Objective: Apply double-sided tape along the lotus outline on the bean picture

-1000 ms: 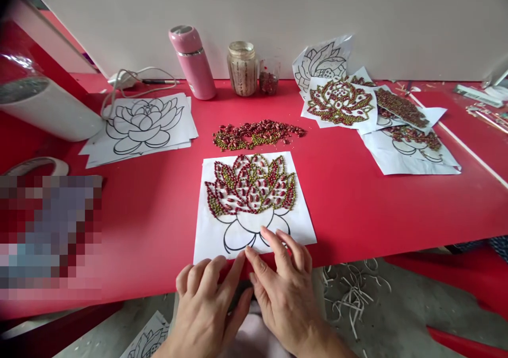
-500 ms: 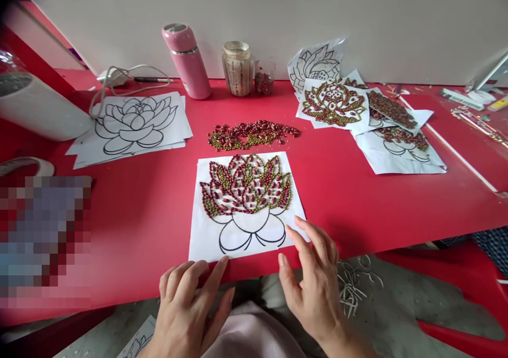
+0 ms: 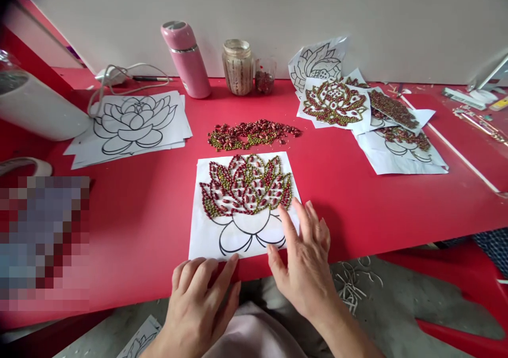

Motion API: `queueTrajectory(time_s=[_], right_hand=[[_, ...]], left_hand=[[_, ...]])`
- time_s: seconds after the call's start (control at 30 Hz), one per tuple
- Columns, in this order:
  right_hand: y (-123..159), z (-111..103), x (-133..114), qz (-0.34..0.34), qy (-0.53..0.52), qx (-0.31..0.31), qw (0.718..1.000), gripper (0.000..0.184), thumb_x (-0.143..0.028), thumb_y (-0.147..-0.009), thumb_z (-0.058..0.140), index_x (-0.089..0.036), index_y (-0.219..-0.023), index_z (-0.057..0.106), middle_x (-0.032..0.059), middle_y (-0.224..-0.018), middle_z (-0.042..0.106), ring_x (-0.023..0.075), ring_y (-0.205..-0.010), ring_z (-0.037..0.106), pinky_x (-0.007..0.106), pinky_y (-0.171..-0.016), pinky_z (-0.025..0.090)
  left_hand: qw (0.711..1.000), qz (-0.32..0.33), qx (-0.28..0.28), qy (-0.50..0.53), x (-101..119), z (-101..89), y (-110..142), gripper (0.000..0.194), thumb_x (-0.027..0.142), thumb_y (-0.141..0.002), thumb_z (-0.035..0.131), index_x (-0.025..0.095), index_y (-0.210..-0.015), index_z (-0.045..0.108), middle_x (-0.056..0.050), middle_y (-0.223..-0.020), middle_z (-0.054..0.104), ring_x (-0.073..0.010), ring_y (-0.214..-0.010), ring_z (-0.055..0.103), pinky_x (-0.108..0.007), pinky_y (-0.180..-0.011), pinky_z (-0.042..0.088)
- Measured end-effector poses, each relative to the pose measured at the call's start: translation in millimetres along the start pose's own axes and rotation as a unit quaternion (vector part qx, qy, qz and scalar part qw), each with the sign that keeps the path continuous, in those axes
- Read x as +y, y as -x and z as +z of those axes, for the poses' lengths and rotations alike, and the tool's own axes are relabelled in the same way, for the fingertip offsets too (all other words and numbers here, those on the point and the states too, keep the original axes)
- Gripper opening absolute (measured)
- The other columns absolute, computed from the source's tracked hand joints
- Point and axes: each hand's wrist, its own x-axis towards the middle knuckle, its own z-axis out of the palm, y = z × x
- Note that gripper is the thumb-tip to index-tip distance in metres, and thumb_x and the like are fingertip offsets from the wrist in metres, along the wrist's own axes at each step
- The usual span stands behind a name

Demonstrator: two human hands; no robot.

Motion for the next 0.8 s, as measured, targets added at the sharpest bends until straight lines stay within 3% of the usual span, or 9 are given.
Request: queueTrajectory(time_s=[0.33,0.47,0.63,0.8], right_hand=[[8.7,-1.8,20.2,0.017,-0.047,0.013,0.999,0.048,-0.036,-0.087,0.036,-0.02,-0.133,0.031,0.0092,-0.14,0.026,0.0294,-0.129,0.021,0.051,-0.1,0.027],[6.1,-2.2,7.1,0.01,-0.07,0.033,0.997,0.05,-0.04,-0.086,0.04,-0.02,-0.131,0.033,0.0102,-0.14,0.026,0.0319,-0.128,0.021,0.054,-0.099,0.027],[-2.2,3.2,-19.8,-0.016,-0.05,0.028,0.998,0.06,-0.044,-0.082,0.047,-0.019,-0.134,0.03,0.0117,-0.141,0.023,0.0348,-0.128,0.021,0.059,-0.097,0.025],[-0.4,8.8,-12.5,-0.016,-0.037,0.046,0.998,0.056,-0.034,-0.082,0.045,-0.018,-0.133,0.031,0.011,-0.139,0.028,0.0325,-0.127,0.024,0.057,-0.097,0.028]], left_hand=[[1.0,-0.013,0.018,0.005,-11.2,-12.0,8.7,0.026,0.021,-0.08,0.051,0.013,-0.103,0.057,-0.006,-0.083,0.054,-0.0185,-0.08,0.046,-0.035,-0.072,0.037],[1.0,-0.016,0.022,0.008,-7.4,-13.2,6.5,0.023,0.024,-0.08,0.05,0.015,-0.1,0.058,-0.006,-0.082,0.056,-0.0174,-0.08,0.047,-0.034,-0.074,0.038],[1.0,-0.011,-0.016,-0.019,5.6,-5.7,-4.0,0.031,0.032,-0.08,0.05,0.019,-0.107,0.058,-0.005,-0.085,0.058,-0.0186,-0.08,0.048,-0.036,-0.076,0.035],[0.999,-0.002,-0.02,-0.03,0.0,-0.9,-0.7,0.031,0.03,-0.079,0.05,0.019,-0.106,0.058,-0.004,-0.08,0.058,-0.0175,-0.074,0.048,-0.034,-0.074,0.036]])
